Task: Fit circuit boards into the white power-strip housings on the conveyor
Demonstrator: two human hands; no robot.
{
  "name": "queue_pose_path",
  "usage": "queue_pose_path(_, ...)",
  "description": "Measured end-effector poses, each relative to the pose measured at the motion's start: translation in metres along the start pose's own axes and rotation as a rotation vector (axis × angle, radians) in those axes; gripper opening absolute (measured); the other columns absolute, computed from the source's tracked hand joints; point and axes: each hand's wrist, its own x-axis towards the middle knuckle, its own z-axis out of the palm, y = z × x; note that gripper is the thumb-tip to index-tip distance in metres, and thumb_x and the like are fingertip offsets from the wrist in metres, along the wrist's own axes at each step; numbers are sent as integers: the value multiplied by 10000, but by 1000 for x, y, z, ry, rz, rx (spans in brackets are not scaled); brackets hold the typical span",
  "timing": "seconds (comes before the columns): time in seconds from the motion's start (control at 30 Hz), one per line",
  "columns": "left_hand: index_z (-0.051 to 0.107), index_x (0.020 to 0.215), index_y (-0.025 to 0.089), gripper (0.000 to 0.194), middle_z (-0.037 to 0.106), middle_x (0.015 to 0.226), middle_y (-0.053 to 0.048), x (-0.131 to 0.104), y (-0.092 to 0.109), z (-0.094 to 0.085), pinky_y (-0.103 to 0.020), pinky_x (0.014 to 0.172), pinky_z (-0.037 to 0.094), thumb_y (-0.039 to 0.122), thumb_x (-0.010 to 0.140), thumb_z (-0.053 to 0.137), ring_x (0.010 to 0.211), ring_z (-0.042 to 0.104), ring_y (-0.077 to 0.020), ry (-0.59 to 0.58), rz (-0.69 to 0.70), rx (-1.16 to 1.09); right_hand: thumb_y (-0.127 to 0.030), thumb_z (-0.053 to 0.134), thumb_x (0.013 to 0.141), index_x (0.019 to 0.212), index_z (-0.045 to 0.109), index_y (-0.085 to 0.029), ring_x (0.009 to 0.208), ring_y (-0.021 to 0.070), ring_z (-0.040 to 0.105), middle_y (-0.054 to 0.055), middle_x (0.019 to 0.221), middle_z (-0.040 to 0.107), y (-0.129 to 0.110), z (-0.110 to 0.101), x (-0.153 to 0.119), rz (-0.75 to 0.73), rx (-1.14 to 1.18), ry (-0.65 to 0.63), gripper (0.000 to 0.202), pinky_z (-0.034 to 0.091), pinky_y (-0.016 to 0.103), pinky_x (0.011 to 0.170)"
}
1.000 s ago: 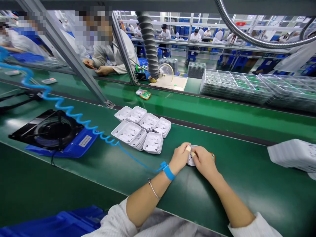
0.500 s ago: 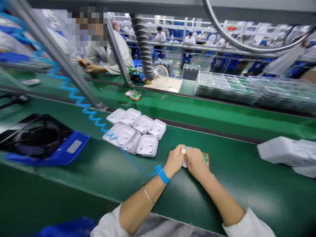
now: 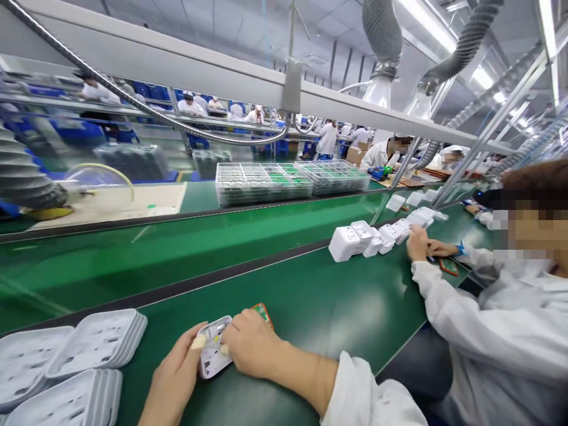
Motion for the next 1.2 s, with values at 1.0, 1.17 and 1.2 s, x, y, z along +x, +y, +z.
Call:
queue_pose_path(1.0, 598, 1104, 193, 369, 644, 1113, -31, -24, 22, -3, -286, 933, 419, 176, 825, 357, 1015, 582, -167, -134, 361, 32, -112, 457, 765, 1110, 447, -222, 807, 158, 516, 27, 971, 572, 15, -12, -3, 77, 574, -249, 363, 365, 270, 708)
queue_pose_path(1.17, 604, 1079, 218, 367, 653, 1083, -6, -21, 22, 0, -269, 901, 427, 164, 822, 347, 1003, 583, -158, -82, 335, 78, -150, 449, 769, 989, 444, -193, 735, 156, 521, 25, 866, 560, 9, -5, -2, 151, 589, -199, 224, 355, 248, 622)
queue_pose_path(1.2, 606, 1071, 220, 358, 658, 1068, -4, -21, 22, 1, -266, 890, 430, 171, 827, 348, 988, 589, -159, -73, 328, 89, -160, 454, 766, 967, 444, -190, 727, 157, 521, 26, 856, 560, 8, -3, -2, 158, 581, -180, 203, 355, 248, 615)
